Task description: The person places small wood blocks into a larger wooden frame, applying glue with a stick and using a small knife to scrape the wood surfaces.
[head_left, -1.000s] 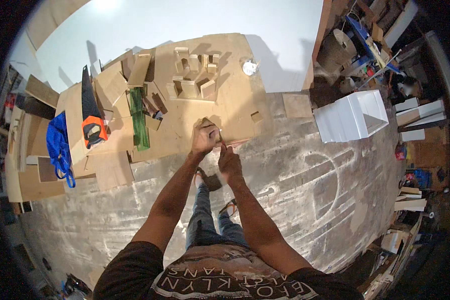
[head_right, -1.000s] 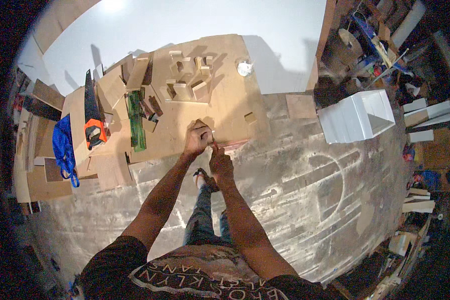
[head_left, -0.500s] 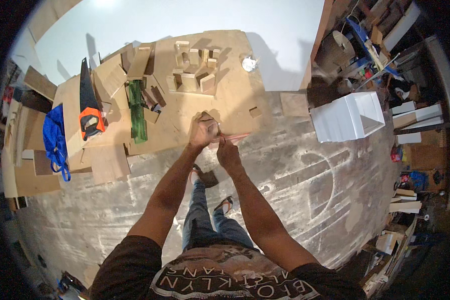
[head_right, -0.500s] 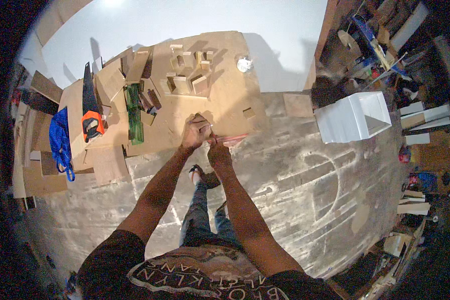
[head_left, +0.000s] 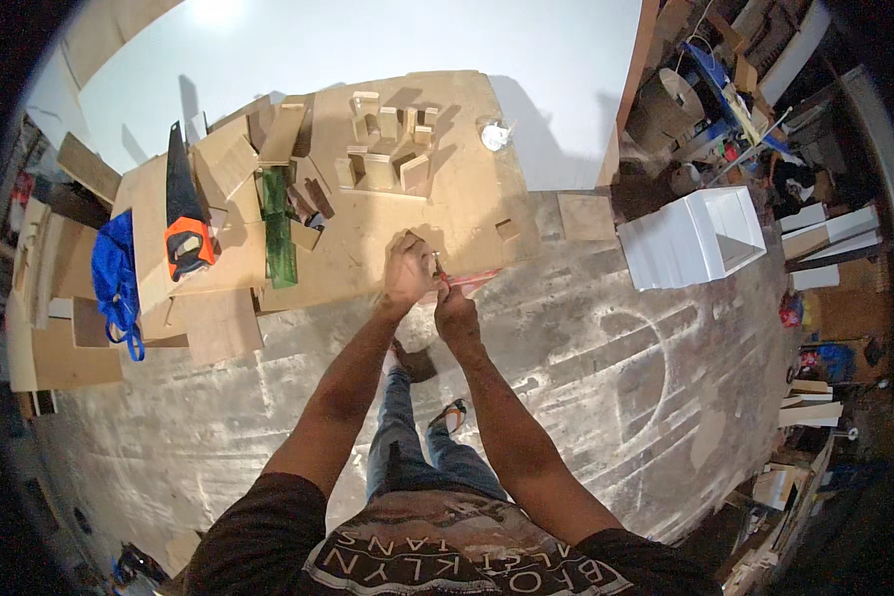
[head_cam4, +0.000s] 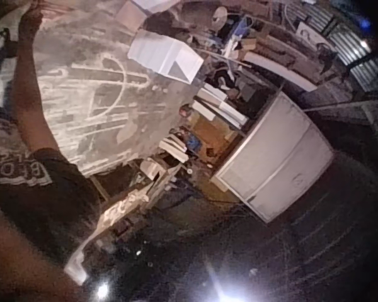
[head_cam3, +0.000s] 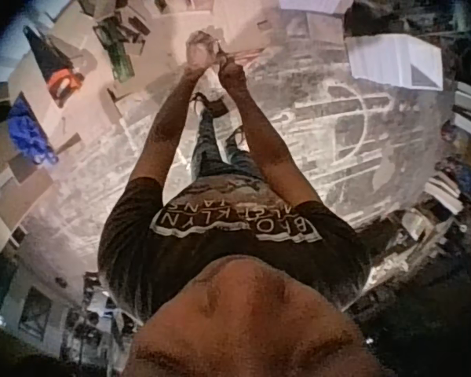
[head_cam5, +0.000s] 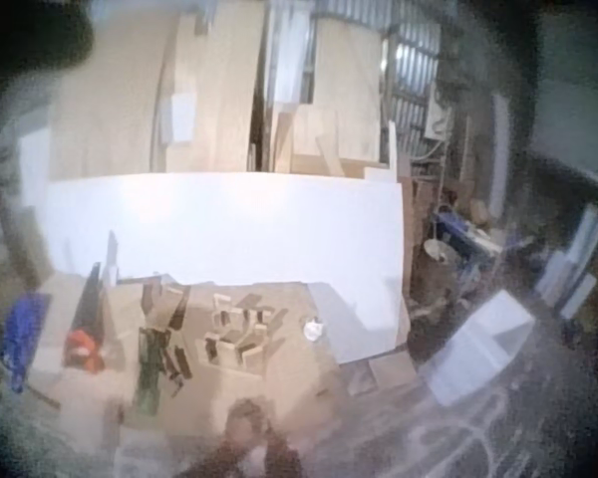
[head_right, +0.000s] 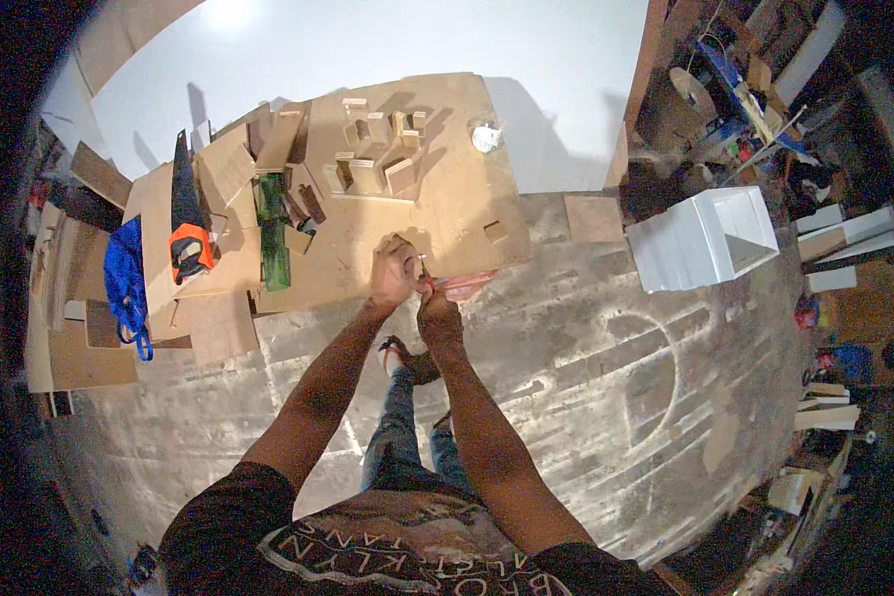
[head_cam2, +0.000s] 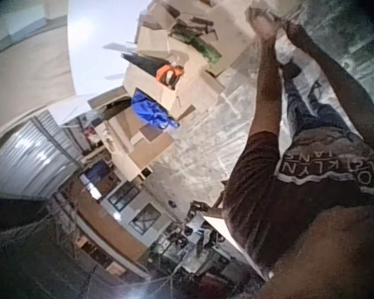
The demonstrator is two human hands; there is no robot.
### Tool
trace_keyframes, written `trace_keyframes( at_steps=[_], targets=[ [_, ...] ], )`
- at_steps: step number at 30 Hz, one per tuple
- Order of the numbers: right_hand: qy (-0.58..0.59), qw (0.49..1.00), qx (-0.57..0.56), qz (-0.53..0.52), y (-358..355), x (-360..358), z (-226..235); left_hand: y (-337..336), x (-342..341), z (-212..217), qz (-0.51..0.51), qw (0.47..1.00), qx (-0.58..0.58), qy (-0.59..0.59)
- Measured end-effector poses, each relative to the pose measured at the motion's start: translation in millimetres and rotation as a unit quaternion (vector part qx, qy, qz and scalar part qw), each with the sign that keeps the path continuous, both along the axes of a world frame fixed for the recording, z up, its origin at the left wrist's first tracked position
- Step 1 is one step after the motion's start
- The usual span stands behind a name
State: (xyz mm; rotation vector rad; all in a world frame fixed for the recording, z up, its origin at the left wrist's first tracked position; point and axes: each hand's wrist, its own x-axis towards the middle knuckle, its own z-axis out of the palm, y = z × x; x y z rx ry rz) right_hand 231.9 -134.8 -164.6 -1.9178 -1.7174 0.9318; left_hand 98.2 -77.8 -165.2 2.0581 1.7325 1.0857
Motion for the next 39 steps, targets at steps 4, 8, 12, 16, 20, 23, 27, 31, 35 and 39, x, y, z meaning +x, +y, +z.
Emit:
trace_keyframes(
  at_steps=[4,8,12,16,20,23,27,31,35,39],
  targets=[
    [-0.003,1.0,-0.006,0.015,-2.1,-7.1,8.4,6.6,-13.4,-12.2,-0.022,0.999,0.027,-0.031],
    [-0.039,0.999,-0.018,0.005,1.4,-3.3,7.5,11.4,-1.1,-4.5,-0.042,0.993,0.077,-0.082],
    [-0.054,0.998,-0.02,0.012,1.1,-10.9,30.1,6.3,-3.5,14.6,-0.049,0.992,0.056,-0.105],
    [-0.062,0.997,-0.031,0.03,7.3,-16.9,29.6,11.8,-10.3,-2.1,-0.054,0.993,0.038,-0.101],
    [-0.105,0.989,-0.06,0.089,16.0,-13.2,27.6,14.9,-6.0,-7.0,-0.045,0.991,0.059,-0.108],
    [-0.146,0.981,-0.04,0.119,15.6,-13.0,29.1,14.2,-6.9,-10.5,-0.04,0.992,0.047,-0.109],
    [-0.142,0.982,-0.01,0.121,8.2,-9.4,17.8,13.2,-4.5,-10.7,-0.041,0.989,0.028,-0.142],
    [-0.133,0.986,0.005,0.104,7.8,-12.4,3.8,13.5,-12.3,-16.4,-0.049,0.992,0.007,-0.113],
    [-0.115,0.974,0.159,0.113,4.4,-4.7,-15.1,13.1,0.0,-11.1,-0.023,0.992,0.039,-0.121],
    [-0.06,0.998,0.013,0.033,-1.6,-8.7,-14.5,8.5,-6.2,-5.9,-0.023,0.991,0.041,-0.124]
  ],
)
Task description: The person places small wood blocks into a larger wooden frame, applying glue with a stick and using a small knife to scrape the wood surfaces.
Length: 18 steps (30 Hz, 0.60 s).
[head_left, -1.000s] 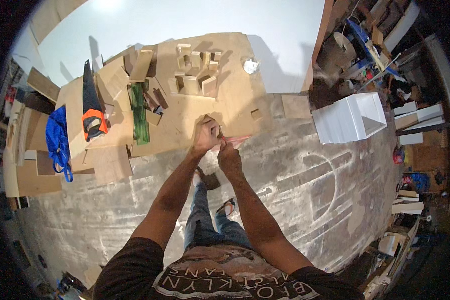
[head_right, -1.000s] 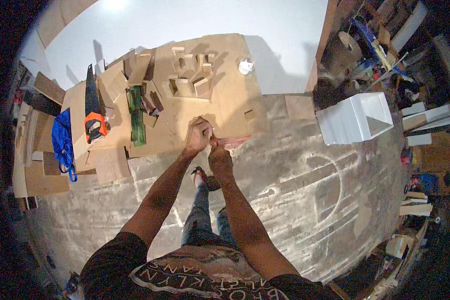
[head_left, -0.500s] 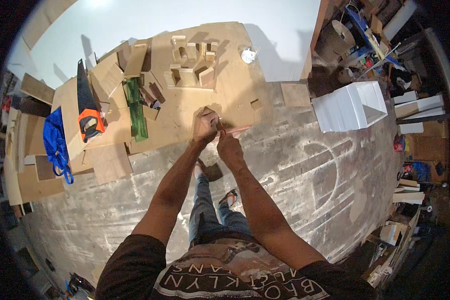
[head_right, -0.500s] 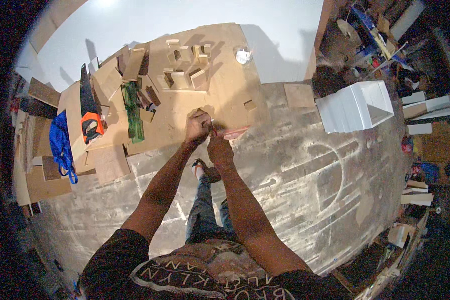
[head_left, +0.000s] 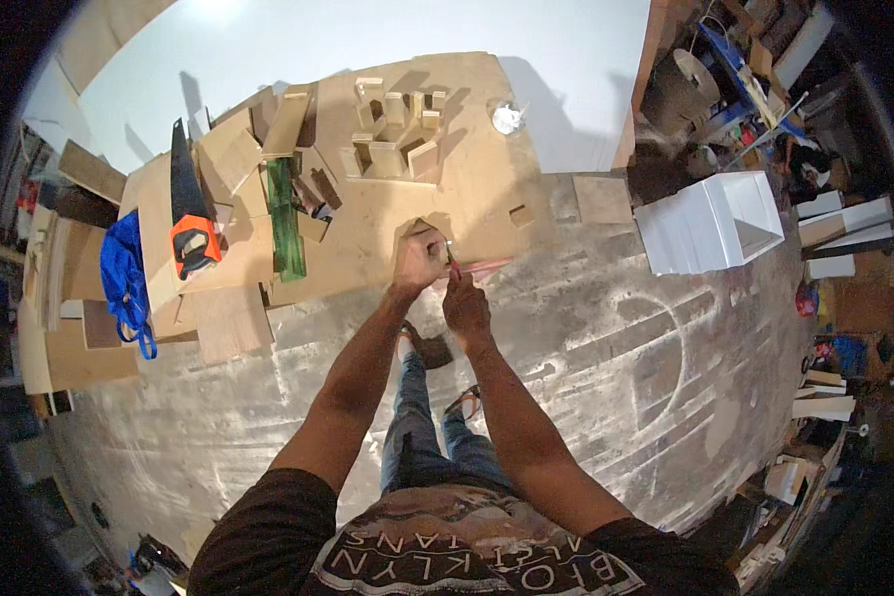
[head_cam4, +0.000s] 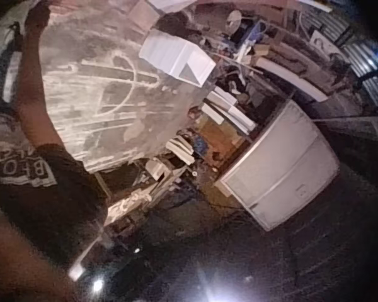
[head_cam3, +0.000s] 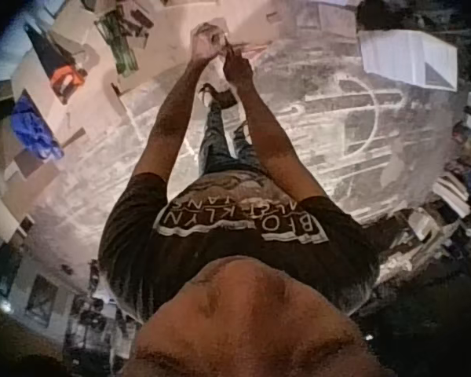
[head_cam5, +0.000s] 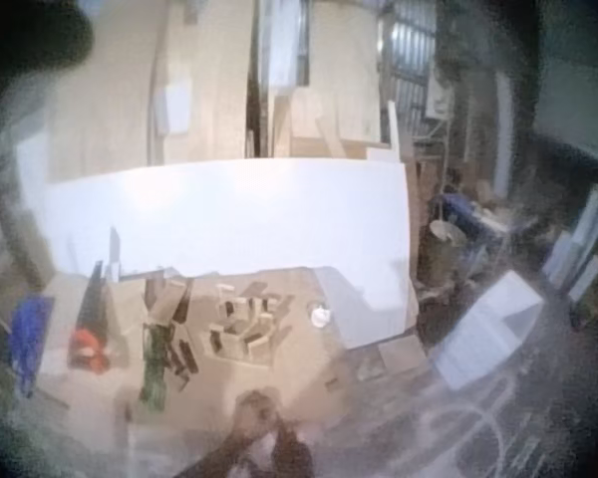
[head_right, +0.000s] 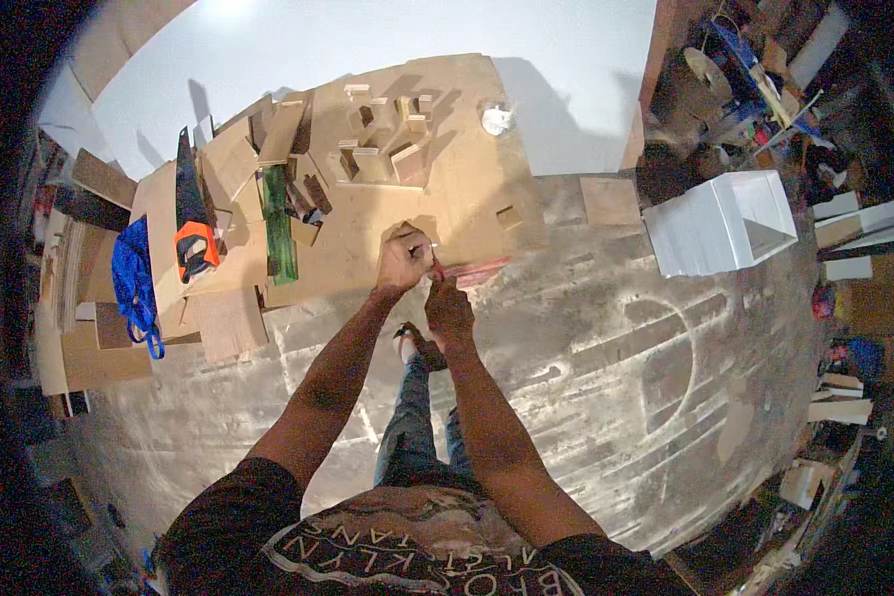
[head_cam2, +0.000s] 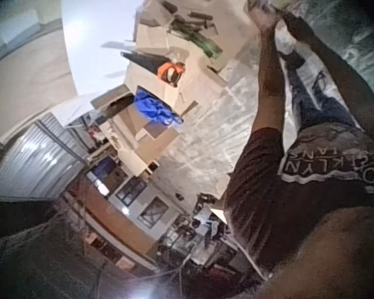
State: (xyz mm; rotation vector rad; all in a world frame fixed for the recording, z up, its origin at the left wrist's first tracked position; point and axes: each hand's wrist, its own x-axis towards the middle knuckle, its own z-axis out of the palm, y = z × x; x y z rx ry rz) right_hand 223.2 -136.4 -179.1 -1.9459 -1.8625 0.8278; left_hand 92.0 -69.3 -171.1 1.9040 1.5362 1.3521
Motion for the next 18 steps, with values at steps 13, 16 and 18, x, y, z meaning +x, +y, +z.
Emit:
trace_keyframes(
  at_steps=[13,16,18],
  targets=[
    [-0.042,0.997,0.048,-0.037,-20.9,-2.9,2.2,-0.5,1.0,-9.7,-0.002,1.0,-0.015,0.018],
    [-0.042,0.997,0.054,-0.026,-15.4,-1.9,5.0,-3.5,-4.6,-13.9,0.009,1.0,0.019,0.009],
    [-0.053,0.997,0.055,-0.019,-16.8,4.2,1.3,1.3,-19.0,-12.2,0.008,0.998,0.048,0.038]
  ],
)
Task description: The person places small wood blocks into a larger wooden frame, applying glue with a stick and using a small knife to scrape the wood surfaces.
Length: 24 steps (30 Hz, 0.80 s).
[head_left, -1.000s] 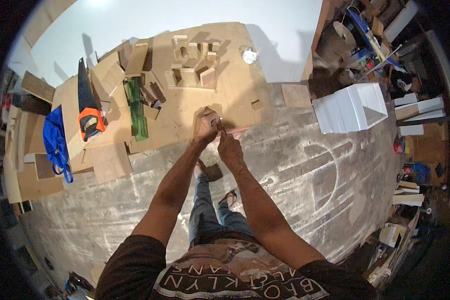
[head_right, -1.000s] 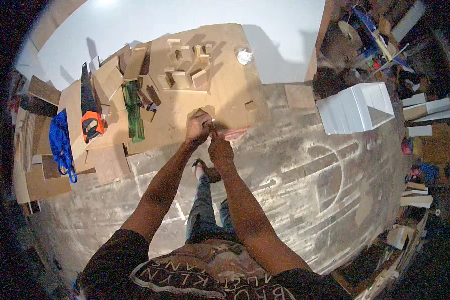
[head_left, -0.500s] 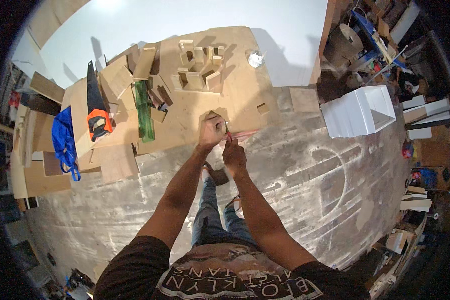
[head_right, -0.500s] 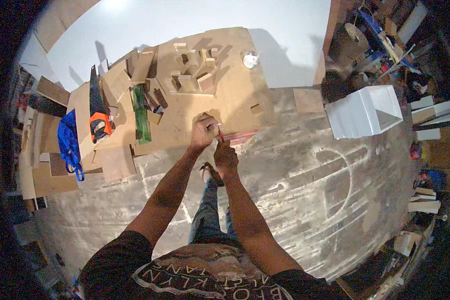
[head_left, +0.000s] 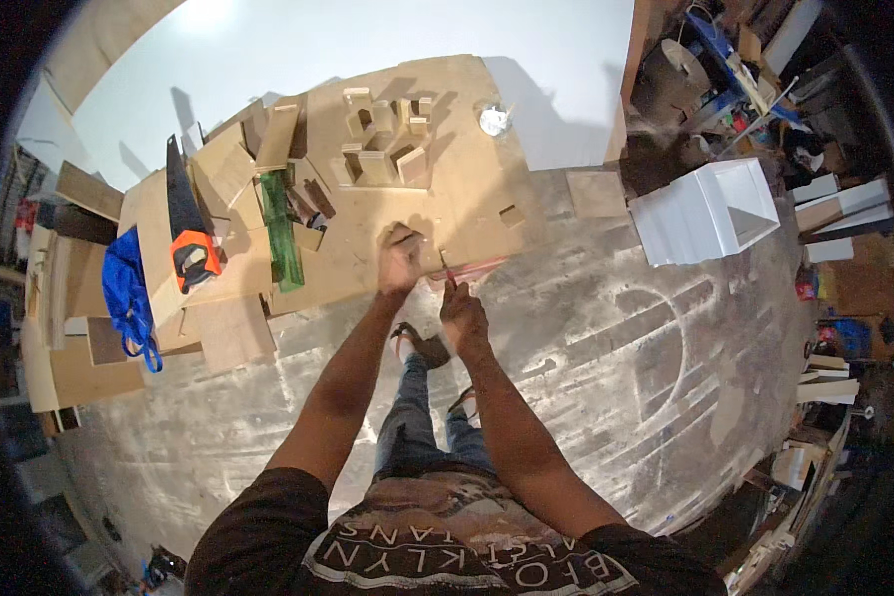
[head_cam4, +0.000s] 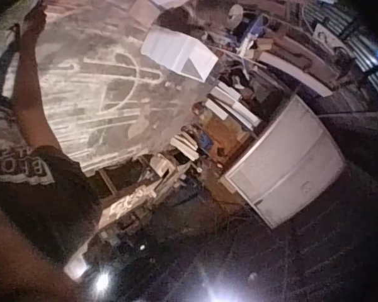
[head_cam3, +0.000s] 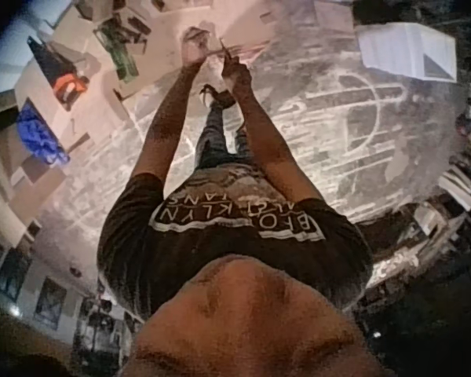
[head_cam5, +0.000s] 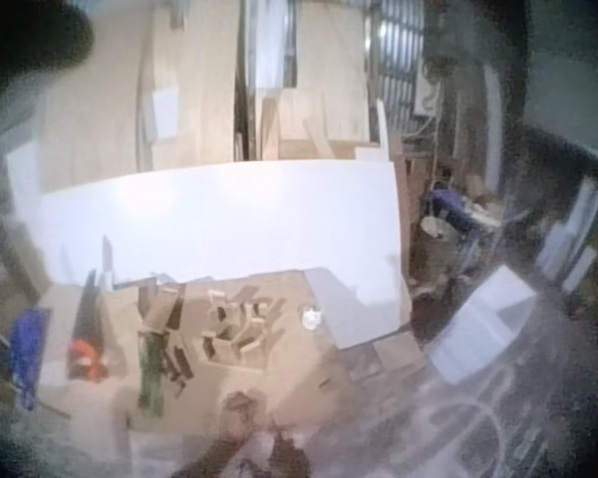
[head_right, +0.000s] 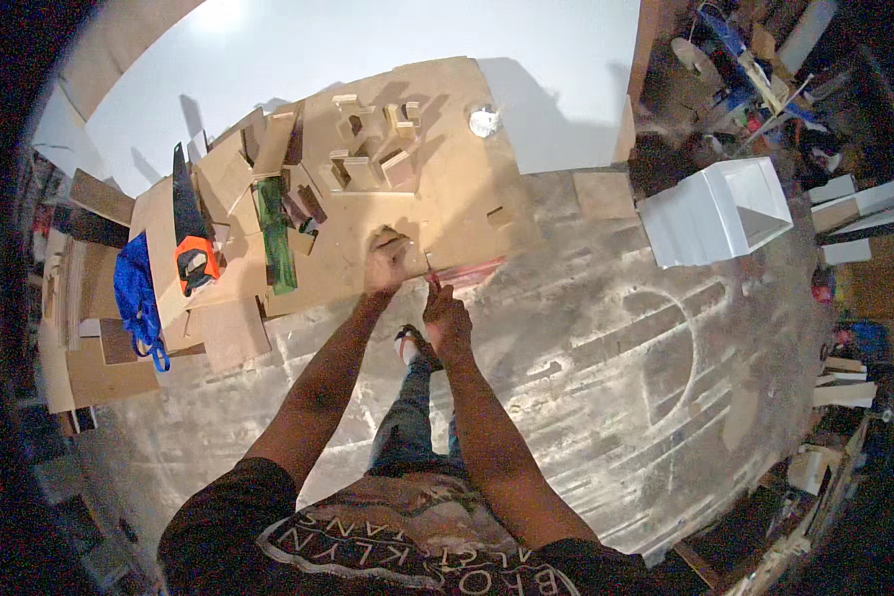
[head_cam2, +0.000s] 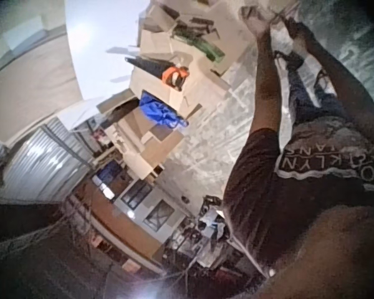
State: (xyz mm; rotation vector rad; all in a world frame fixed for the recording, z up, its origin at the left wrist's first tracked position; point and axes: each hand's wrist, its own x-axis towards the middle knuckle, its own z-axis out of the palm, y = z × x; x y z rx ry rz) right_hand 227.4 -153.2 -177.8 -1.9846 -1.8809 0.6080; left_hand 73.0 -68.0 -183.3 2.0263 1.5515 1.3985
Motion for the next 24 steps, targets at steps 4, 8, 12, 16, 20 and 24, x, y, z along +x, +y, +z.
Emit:
trace_keyframes(
  at_steps=[4,8,12,16,20,24],
  targets=[
    [-0.03,0.999,0.017,-0.002,-7.0,-2.2,16.0,1.3,-16.7,6.7,0.004,0.997,0.005,0.082],
    [-0.04,0.998,-0.035,0.022,2.9,9.6,19.0,2.5,-26.7,6.5,-0.007,0.997,-0.02,0.079],
    [0.012,0.989,-0.098,0.114,37.1,68.1,-1.7,7.1,-20.6,8.8,-0.006,0.998,-0.048,0.037],
    [0.069,0.98,-0.086,0.163,74.9,91.8,7.7,9.6,-19.5,8.8,-0.028,0.997,-0.04,0.055],
    [0.249,0.947,-0.183,0.09,96.4,94.9,38.8,11.5,-10.0,12.5,-0.013,0.998,-0.021,0.053],
    [0.369,0.9,-0.232,-0.021,95.9,110.6,37.3,11.5,9.6,27.2,0.002,0.996,-0.076,0.051]
  ],
)
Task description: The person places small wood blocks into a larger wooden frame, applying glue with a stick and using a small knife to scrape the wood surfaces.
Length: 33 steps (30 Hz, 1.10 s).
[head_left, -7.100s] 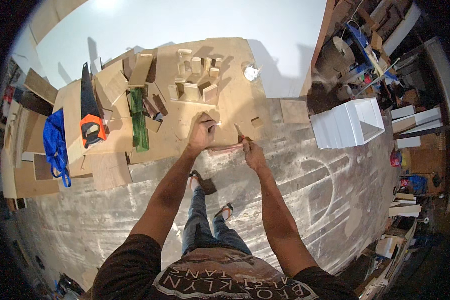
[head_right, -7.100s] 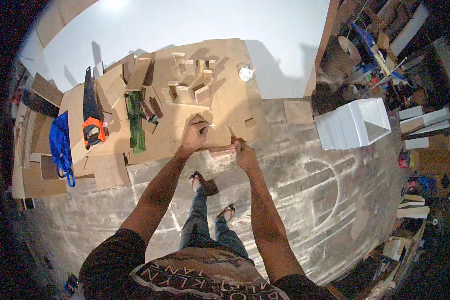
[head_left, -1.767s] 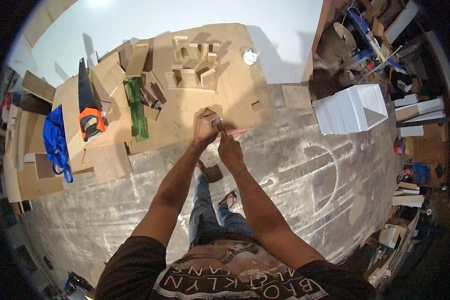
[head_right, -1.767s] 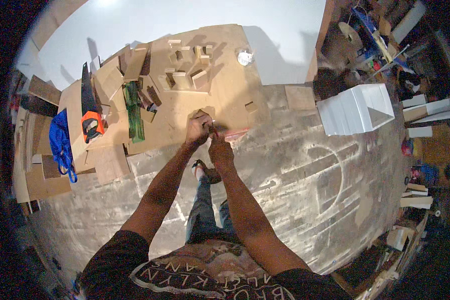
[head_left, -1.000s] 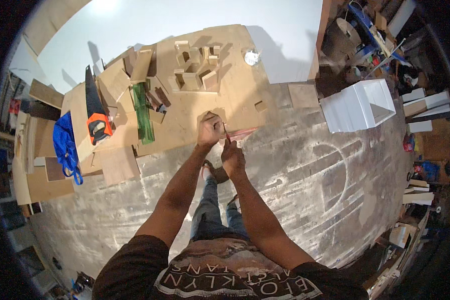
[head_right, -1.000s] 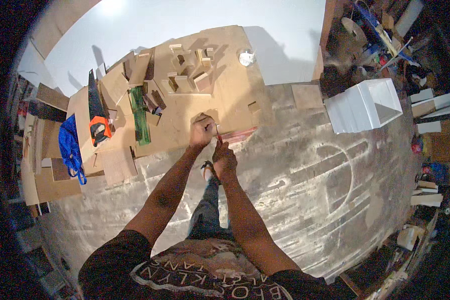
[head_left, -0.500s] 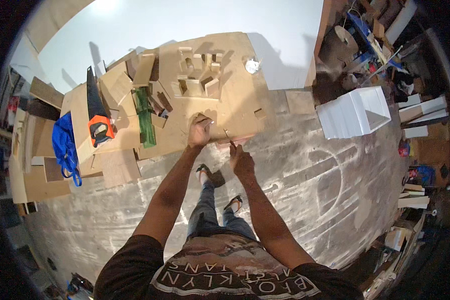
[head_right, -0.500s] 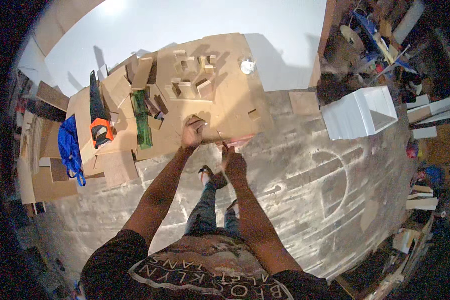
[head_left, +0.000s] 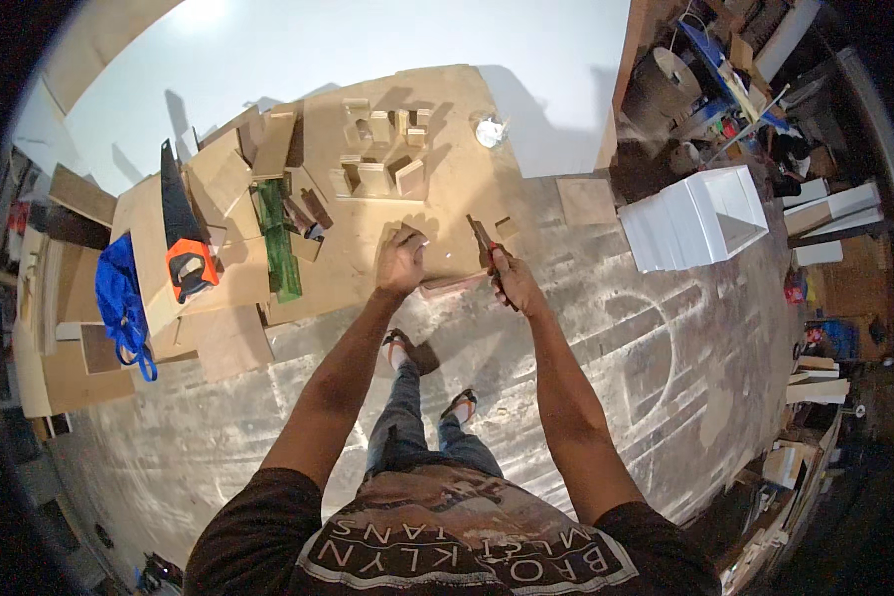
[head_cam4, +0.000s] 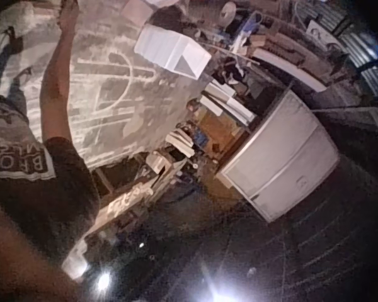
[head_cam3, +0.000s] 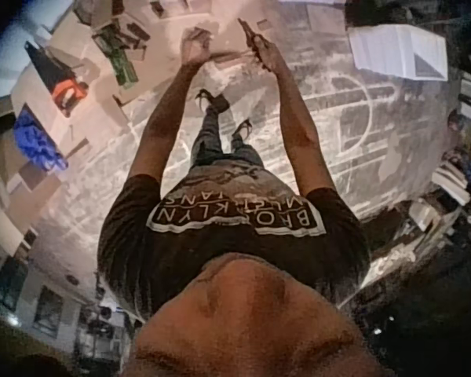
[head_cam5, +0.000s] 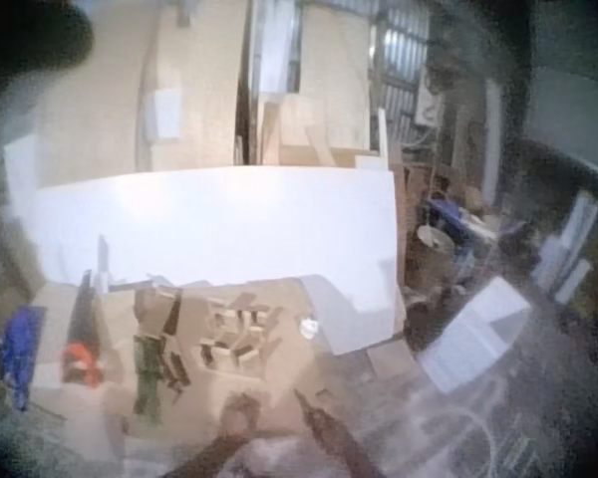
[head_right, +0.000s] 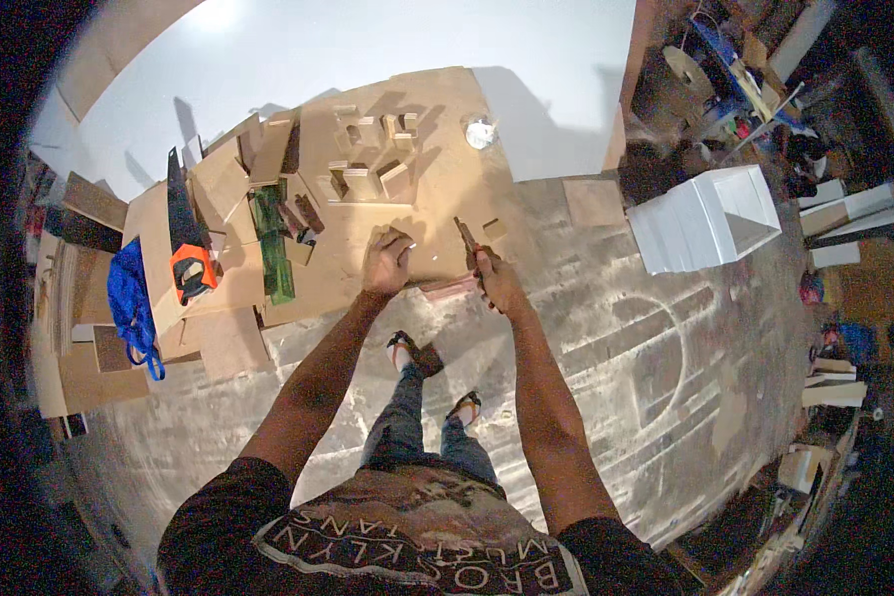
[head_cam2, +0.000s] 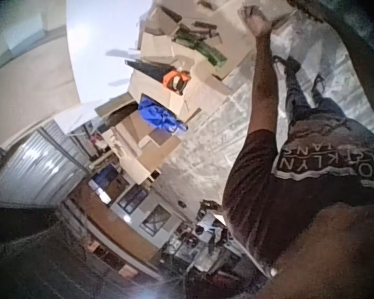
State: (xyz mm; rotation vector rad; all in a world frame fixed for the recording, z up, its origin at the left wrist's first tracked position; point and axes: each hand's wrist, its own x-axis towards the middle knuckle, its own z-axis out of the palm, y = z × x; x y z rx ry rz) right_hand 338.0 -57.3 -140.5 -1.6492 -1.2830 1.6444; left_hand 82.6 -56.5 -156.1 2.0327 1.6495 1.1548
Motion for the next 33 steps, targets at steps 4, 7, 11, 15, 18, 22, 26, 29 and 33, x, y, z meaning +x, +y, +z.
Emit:
trace_keyframes(
  at_steps=[4,7,11,15,18,22,26,29,33],
  targets=[
    [-0.007,0.998,0.042,-0.039,-18.4,-0.8,-5.7,-4.1,13.6,1.1,-0.035,0.995,0.065,0.065],
    [0.023,0.995,0.045,-0.088,-41.1,-10.3,-2.5,-3.3,15.6,-10.3,-0.057,0.993,0.008,0.105],
    [0.044,0.991,0.041,-0.122,-84.1,10.4,8.9,4.1,38.8,-4.8,-0.054,0.989,-0.006,0.136],
    [0.038,0.988,0.002,-0.152,-116.3,26.3,10.1,25.9,61.6,1.5,-0.026,0.994,0.0,0.104],
    [0.034,0.989,0.006,-0.141,-131.6,29.8,11.0,42.0,66.2,-0.3,-0.026,0.994,-0.03,0.105],
    [0.013,0.992,-0.013,-0.123,-145.2,31.2,11.8,43.4,62.0,-10.5,-0.009,0.993,-0.043,0.108],
    [0.039,0.991,-0.023,-0.125,-151.8,23.1,3.4,40.0,46.2,-10.8,0.025,0.998,-0.042,0.029],
    [0.056,0.992,-0.026,-0.11,-149.8,15.9,5.3,29.5,9.7,-5.8,0.068,0.997,0.034,0.006],
    [0.04,0.993,-0.049,-0.099,-137.6,8.9,11.1,-1.9,-9.2,-0.3,-0.018,1.0,0.019,0.004]
  ],
)
